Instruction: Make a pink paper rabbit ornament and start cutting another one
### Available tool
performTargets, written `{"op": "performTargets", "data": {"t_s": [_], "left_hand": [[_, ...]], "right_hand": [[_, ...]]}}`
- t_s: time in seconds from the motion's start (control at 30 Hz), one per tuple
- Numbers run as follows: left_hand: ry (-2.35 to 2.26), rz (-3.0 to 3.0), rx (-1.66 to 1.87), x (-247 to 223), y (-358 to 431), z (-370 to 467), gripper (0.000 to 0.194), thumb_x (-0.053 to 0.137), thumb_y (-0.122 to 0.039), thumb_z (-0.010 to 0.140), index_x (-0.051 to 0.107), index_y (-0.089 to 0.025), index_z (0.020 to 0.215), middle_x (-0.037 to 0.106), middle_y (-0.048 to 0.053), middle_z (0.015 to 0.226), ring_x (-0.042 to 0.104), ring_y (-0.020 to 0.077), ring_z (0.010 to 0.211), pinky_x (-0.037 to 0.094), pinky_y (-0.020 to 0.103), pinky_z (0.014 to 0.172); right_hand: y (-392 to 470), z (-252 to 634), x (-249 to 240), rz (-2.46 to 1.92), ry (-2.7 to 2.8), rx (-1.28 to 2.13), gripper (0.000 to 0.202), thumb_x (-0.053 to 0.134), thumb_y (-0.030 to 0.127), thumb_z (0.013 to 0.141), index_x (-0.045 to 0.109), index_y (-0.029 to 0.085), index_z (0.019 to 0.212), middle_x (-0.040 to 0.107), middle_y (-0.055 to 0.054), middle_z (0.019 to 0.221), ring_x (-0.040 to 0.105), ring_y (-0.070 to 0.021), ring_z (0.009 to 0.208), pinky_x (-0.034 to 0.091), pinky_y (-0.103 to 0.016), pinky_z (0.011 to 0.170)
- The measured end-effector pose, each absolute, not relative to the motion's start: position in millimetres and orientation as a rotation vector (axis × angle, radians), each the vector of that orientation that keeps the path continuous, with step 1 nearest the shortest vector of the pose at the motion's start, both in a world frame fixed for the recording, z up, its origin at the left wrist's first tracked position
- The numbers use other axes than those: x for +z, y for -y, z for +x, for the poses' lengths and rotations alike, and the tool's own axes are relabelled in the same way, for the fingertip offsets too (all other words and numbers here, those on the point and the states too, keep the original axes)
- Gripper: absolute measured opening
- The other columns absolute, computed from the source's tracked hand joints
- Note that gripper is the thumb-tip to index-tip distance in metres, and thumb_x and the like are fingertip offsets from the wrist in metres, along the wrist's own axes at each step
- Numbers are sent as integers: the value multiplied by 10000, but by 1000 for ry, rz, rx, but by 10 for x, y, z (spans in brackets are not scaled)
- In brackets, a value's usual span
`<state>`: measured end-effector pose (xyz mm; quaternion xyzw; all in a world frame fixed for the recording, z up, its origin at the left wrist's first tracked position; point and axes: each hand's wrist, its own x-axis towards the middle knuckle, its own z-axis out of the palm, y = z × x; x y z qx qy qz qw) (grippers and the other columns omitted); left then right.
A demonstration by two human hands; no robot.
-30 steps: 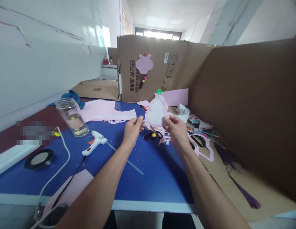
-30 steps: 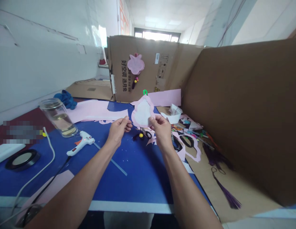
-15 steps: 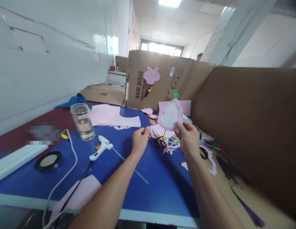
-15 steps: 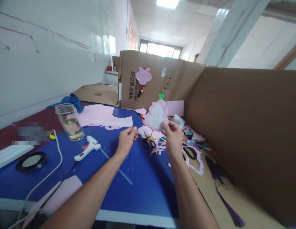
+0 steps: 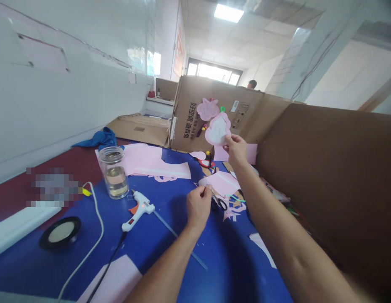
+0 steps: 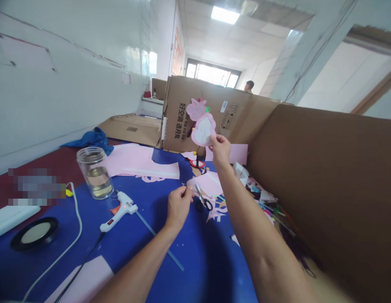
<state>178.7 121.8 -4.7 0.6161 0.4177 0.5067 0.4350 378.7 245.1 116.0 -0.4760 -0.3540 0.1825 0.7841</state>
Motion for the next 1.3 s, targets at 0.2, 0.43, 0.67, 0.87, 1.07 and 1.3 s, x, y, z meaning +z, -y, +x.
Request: {"op": "performTargets", "data": {"t_s": [0.2,0.43,0.67,0.87,1.07,1.3], "left_hand": [[-1058,1529,1220,-102,-1214,1830,449,562,-491,997,648,-240,636,659,31,607,576,189,604,359,300,612],[-1074,1493,1200,-130,-1217,1845,461,559,-512,992,640,-236,631,666,31,616,584,182,600,366,293,611],[-1072,1457,1216,-162,-1222,1854,484,559,-537,993,626,-237,620,652,30,602,590,182,597,366,291,597],[-1075,1435,1219,-197,-1221,1873,510,559,-568,994,602,-235,610,640,26,590,564,170,565,365,290,582],[-1053,1432,1216,-216,-1241,1871,531,564,-589,984,573,-232,591,636,29,599,567,174,582,378,293,588],[-1028,1403,1215,-224,-1255,1864,539,590,-619,964,571,-233,587,615,30,573,537,181,578,363,301,571]], "right_hand": [[-3095,3899,1245,-1014,709,421,205,878,232,804,680,188,835,656,59,684,556,-70,536,477,-149,489],[-3491,4013,1232,-1002,683,424,220,875,213,793,660,191,835,662,59,686,572,-71,532,464,-136,463],[-3716,4010,1292,-990,681,437,223,863,215,799,647,202,853,671,62,673,598,-79,535,486,-136,473],[-3852,3996,1434,-992,695,447,209,850,179,809,645,199,843,683,60,684,607,-77,534,489,-135,479],[-3935,3931,1559,-1015,681,459,179,818,171,845,645,208,865,677,64,654,589,-75,517,477,-118,438],[-3921,3882,1707,-1072,654,485,235,835,97,838,626,202,815,678,39,664,598,-84,509,480,-145,440]]}}
